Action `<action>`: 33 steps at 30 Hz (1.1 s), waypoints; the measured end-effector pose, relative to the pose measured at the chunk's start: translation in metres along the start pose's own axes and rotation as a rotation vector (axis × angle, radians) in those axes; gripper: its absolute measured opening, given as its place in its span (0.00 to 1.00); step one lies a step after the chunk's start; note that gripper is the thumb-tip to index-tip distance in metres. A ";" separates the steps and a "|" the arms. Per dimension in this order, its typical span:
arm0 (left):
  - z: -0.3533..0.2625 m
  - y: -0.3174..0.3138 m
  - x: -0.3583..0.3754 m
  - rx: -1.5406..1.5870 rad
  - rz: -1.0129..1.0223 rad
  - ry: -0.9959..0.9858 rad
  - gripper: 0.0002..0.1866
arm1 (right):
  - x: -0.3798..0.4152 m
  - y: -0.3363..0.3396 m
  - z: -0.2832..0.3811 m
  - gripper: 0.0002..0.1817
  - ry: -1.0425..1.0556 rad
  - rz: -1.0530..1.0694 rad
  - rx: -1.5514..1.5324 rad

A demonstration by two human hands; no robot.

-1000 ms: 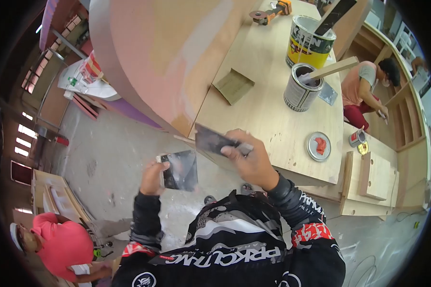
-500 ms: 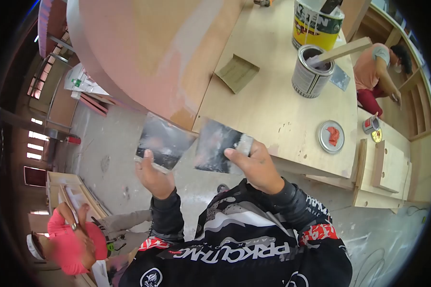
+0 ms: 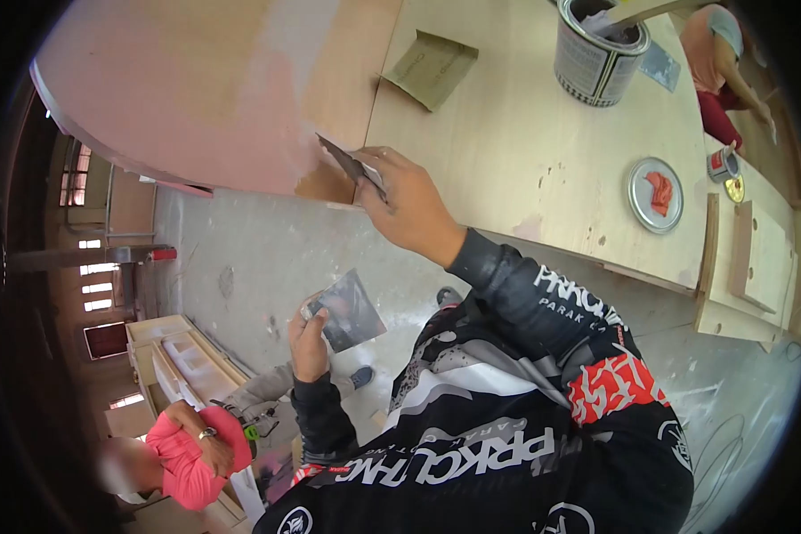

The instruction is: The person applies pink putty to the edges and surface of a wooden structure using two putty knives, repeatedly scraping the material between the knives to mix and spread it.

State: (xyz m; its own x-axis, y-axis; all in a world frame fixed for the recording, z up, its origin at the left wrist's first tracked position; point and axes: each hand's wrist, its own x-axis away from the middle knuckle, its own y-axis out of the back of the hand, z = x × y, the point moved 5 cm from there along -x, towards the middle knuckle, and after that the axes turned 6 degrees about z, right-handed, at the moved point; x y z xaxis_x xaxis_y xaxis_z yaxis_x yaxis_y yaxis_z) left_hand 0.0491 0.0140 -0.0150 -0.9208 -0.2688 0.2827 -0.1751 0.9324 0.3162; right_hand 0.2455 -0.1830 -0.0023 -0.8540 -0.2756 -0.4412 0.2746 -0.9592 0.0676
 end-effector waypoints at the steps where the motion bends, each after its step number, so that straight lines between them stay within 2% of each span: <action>1: 0.003 0.004 0.004 0.024 -0.047 -0.011 0.18 | -0.001 -0.008 -0.007 0.16 -0.008 -0.002 -0.006; 3: 0.009 0.006 0.012 0.048 -0.095 -0.018 0.19 | -0.001 -0.019 -0.005 0.23 0.143 -0.066 0.155; 5: 0.017 0.010 0.019 0.172 -0.215 0.012 0.18 | 0.007 -0.038 0.004 0.27 0.091 -0.030 0.183; 7: 0.022 0.011 0.019 0.168 -0.195 0.005 0.18 | 0.012 -0.056 0.001 0.37 0.032 0.037 0.242; 11: 0.039 0.011 0.011 0.203 -0.180 0.041 0.18 | 0.028 -0.054 0.005 0.31 0.060 0.054 0.318; 13: 0.037 0.009 0.001 0.253 -0.138 0.030 0.18 | 0.032 -0.032 0.008 0.19 -0.003 -0.069 0.107; 14: 0.037 0.009 -0.002 0.303 -0.105 0.028 0.18 | 0.030 -0.025 0.014 0.19 0.000 -0.076 0.113; 16: 0.041 0.011 -0.008 0.350 -0.087 0.026 0.17 | 0.025 -0.020 0.000 0.12 -0.731 0.135 -0.098; 17: 0.043 0.013 -0.010 0.393 -0.078 0.028 0.17 | 0.025 -0.028 -0.014 0.11 -0.703 -0.008 -0.349; 18: 0.045 0.015 -0.011 0.395 -0.070 0.027 0.17 | 0.016 -0.029 -0.011 0.11 -0.702 -0.014 -0.344; 20: 0.046 0.020 -0.013 0.410 -0.063 -0.015 0.16 | -0.009 -0.033 0.002 0.11 -0.730 -0.001 -0.708; 22: 0.053 0.025 -0.012 0.430 -0.060 -0.018 0.16 | -0.032 -0.026 0.016 0.10 -0.766 0.009 -0.636; 25: 0.062 0.029 -0.014 0.453 -0.033 -0.013 0.16 | -0.045 -0.009 0.027 0.13 -0.706 -0.106 -0.863; 26: 0.063 0.031 -0.016 0.447 -0.020 -0.007 0.16 | -0.037 -0.003 0.024 0.13 -0.702 -0.115 -0.849; 28: 0.063 0.032 -0.021 0.474 -0.011 -0.023 0.16 | -0.028 0.021 0.017 0.14 -0.514 -0.216 -0.460; 29: 0.064 0.036 -0.019 0.482 -0.011 -0.025 0.15 | -0.019 0.020 0.004 0.17 -0.405 -0.128 -0.356; 30: 0.069 0.039 -0.020 0.494 -0.009 -0.027 0.15 | -0.012 0.012 -0.008 0.17 -0.403 -0.124 -0.345; 32: 0.079 0.050 -0.022 0.481 -0.008 -0.042 0.15 | -0.004 -0.001 0.006 0.22 0.016 -0.060 0.096; 33: 0.077 0.054 -0.020 0.488 -0.002 -0.040 0.15 | -0.007 -0.007 0.013 0.26 0.078 -0.041 0.167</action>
State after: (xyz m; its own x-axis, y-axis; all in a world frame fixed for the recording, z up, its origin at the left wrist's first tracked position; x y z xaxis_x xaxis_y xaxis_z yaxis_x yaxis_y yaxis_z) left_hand 0.0309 0.0882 -0.0733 -0.9312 -0.2701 0.2446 -0.3111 0.9388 -0.1478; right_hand 0.2439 -0.1752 0.0120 -0.8244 -0.2367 -0.5141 0.1576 -0.9684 0.1932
